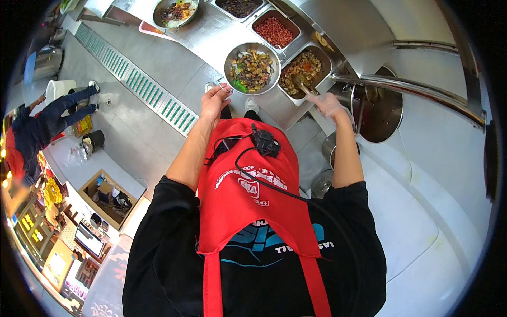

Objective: The person assembles two noodle bowls by adding various toppings from stainless steel containers, ladling broth from a large pot, and placing scrambled egg on top. The person uses tongs and a ladle to transfer ingredients and liquid into the bowls.

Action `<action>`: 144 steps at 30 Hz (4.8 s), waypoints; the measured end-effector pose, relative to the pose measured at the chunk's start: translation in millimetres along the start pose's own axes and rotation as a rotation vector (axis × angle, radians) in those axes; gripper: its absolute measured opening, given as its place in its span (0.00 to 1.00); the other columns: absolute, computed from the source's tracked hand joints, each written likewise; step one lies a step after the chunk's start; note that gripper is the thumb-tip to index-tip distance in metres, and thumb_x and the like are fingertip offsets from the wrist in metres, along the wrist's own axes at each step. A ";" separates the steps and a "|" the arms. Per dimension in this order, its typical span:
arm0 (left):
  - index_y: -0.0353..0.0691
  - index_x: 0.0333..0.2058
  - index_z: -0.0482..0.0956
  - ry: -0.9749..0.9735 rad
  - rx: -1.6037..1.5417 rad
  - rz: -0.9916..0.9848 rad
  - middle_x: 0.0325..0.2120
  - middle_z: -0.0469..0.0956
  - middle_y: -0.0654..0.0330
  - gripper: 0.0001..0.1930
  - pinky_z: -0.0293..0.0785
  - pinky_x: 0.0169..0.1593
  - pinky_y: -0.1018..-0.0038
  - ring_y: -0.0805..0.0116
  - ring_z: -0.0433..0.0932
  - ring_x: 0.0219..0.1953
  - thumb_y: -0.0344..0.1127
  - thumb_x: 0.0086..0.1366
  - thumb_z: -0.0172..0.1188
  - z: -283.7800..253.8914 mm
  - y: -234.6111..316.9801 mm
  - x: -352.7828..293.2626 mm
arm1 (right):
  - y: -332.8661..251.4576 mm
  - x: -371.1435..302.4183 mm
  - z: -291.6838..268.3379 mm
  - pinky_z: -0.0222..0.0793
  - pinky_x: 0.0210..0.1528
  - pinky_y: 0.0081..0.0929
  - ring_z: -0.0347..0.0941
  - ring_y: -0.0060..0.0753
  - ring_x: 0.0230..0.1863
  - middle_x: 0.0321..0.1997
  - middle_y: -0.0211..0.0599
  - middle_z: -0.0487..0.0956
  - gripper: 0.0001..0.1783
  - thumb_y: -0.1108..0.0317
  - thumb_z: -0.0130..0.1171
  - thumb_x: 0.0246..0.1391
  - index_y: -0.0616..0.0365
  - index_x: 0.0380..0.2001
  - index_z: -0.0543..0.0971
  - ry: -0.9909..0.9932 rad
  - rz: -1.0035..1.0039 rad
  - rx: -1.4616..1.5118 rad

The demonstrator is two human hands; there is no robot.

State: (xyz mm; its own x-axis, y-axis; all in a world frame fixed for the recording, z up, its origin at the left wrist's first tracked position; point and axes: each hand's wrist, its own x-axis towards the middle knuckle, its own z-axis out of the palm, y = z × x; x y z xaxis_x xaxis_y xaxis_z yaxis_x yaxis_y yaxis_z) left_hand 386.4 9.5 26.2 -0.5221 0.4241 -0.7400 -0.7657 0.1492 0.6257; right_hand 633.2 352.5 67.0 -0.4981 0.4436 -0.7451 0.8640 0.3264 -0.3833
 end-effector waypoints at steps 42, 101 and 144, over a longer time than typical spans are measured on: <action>0.36 0.63 0.68 0.021 0.487 -0.028 0.58 0.74 0.51 0.30 0.81 0.53 0.53 0.57 0.76 0.58 0.52 0.72 0.57 -134.6 270.8 195.9 | -55.5 -27.4 104.0 0.67 0.26 0.36 0.71 0.35 0.21 0.19 0.37 0.73 0.27 0.46 0.64 0.63 0.66 0.39 0.82 0.223 0.253 0.553; 0.24 0.51 0.68 -0.001 0.008 0.064 0.50 0.80 0.37 0.11 0.85 0.55 0.60 0.48 0.84 0.52 0.25 0.76 0.43 11.4 95.9 -132.0 | -35.0 33.1 39.7 0.75 0.49 0.47 0.82 0.59 0.43 0.41 0.62 0.84 0.30 0.47 0.65 0.57 0.70 0.41 0.84 -0.017 0.103 -0.119; 0.25 0.50 0.69 -0.223 -0.034 0.055 0.45 0.80 0.46 0.11 0.85 0.56 0.67 0.57 0.85 0.50 0.22 0.74 0.42 46.5 120.5 -196.7 | -130.9 -187.7 -71.6 0.48 0.15 0.14 0.54 0.09 0.14 0.19 0.17 0.67 0.15 0.58 0.67 0.65 0.54 0.48 0.79 0.128 -0.011 0.661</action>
State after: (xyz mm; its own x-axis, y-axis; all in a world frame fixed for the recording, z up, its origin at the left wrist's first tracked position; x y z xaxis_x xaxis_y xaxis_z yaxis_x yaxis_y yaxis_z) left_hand 414.2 -14.4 258.6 -0.4702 0.6180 -0.6301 -0.7529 0.0917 0.6518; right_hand 608.4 286.3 296.0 -0.4764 0.5520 -0.6844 0.7018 -0.2301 -0.6742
